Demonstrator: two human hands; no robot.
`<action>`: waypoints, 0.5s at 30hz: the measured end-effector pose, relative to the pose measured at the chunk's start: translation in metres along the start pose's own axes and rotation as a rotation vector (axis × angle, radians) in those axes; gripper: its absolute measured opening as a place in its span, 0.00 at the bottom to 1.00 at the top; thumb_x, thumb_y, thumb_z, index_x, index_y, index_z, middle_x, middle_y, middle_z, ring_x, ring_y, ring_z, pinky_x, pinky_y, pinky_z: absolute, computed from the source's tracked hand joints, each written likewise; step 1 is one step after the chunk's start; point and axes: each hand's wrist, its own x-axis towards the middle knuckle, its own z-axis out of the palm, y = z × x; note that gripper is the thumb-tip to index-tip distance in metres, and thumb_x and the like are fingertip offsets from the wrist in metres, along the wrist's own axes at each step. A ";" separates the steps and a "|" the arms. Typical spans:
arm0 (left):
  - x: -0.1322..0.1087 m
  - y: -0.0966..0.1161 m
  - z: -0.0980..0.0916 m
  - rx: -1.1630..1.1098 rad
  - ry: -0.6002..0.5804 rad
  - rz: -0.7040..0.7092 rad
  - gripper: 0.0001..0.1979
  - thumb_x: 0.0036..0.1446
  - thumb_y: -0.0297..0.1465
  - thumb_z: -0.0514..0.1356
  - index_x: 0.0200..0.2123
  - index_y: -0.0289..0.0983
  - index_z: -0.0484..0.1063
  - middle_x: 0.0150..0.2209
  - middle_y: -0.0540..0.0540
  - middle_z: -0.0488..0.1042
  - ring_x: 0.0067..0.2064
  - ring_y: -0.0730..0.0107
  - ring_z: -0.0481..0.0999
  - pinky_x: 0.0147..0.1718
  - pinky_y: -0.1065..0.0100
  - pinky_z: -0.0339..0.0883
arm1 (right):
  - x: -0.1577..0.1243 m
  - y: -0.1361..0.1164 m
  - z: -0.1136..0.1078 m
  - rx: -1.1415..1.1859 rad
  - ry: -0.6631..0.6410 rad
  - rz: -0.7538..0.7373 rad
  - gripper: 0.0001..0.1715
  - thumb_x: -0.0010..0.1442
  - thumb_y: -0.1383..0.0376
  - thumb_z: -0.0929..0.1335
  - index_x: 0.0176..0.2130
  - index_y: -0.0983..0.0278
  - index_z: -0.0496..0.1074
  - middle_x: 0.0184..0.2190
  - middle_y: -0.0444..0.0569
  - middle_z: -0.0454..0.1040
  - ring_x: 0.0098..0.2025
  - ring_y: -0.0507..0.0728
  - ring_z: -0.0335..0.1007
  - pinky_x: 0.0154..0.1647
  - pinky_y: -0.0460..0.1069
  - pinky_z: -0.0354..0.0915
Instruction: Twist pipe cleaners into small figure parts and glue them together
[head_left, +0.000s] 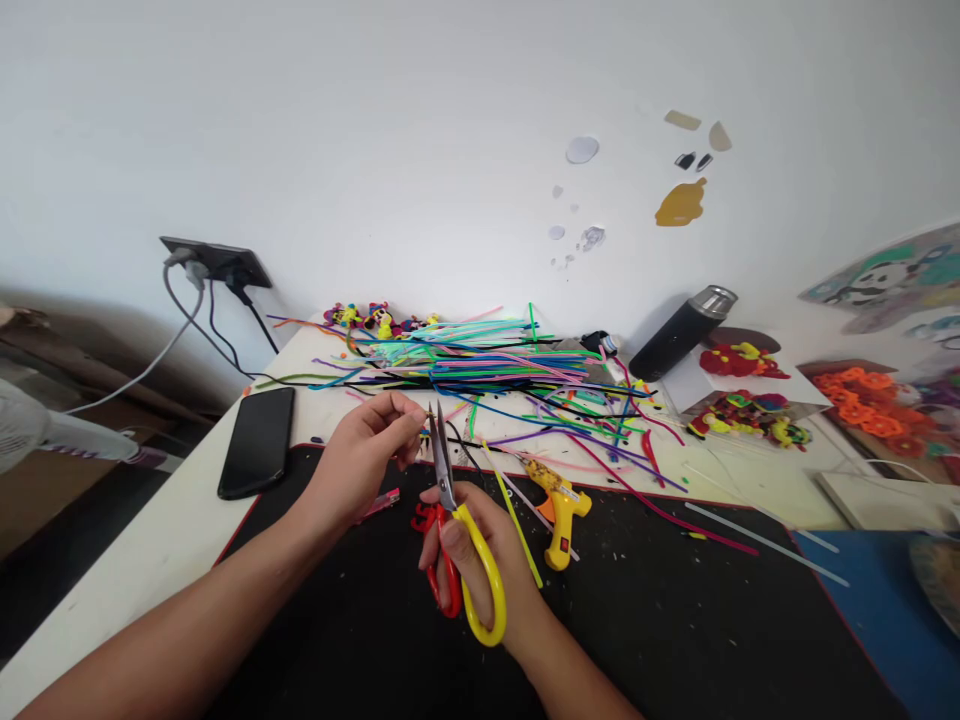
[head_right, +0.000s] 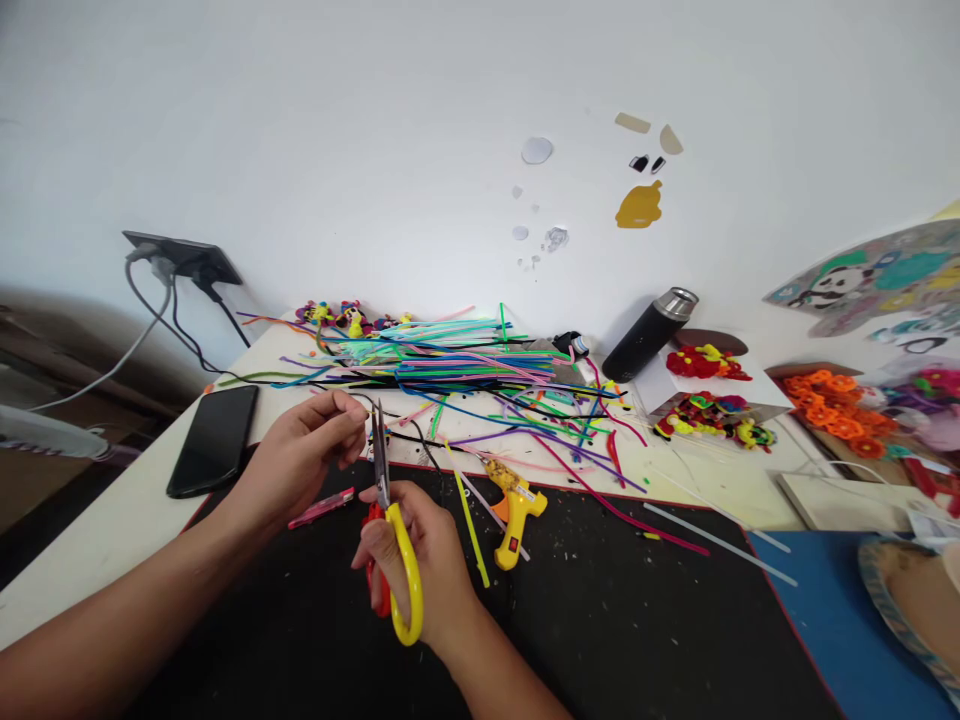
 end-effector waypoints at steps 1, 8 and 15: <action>0.000 0.000 0.000 0.006 -0.004 -0.001 0.14 0.60 0.38 0.71 0.32 0.39 0.71 0.22 0.55 0.68 0.24 0.73 0.66 0.24 0.71 0.61 | 0.000 0.000 0.000 -0.006 0.004 -0.002 0.37 0.66 0.37 0.73 0.55 0.65 0.72 0.26 0.44 0.77 0.14 0.46 0.63 0.14 0.40 0.57; 0.000 -0.003 0.000 0.045 -0.018 -0.023 0.14 0.59 0.40 0.71 0.32 0.39 0.71 0.21 0.56 0.68 0.23 0.74 0.65 0.24 0.71 0.60 | -0.001 0.002 -0.001 -0.037 0.016 0.001 0.36 0.66 0.38 0.73 0.55 0.64 0.73 0.26 0.42 0.75 0.15 0.45 0.63 0.15 0.39 0.56; -0.002 0.001 0.004 0.151 -0.028 -0.061 0.16 0.56 0.43 0.71 0.31 0.39 0.72 0.21 0.55 0.69 0.22 0.74 0.65 0.24 0.71 0.58 | 0.001 0.003 -0.003 -0.068 0.044 0.007 0.35 0.67 0.38 0.73 0.55 0.63 0.74 0.26 0.42 0.75 0.14 0.46 0.63 0.14 0.40 0.56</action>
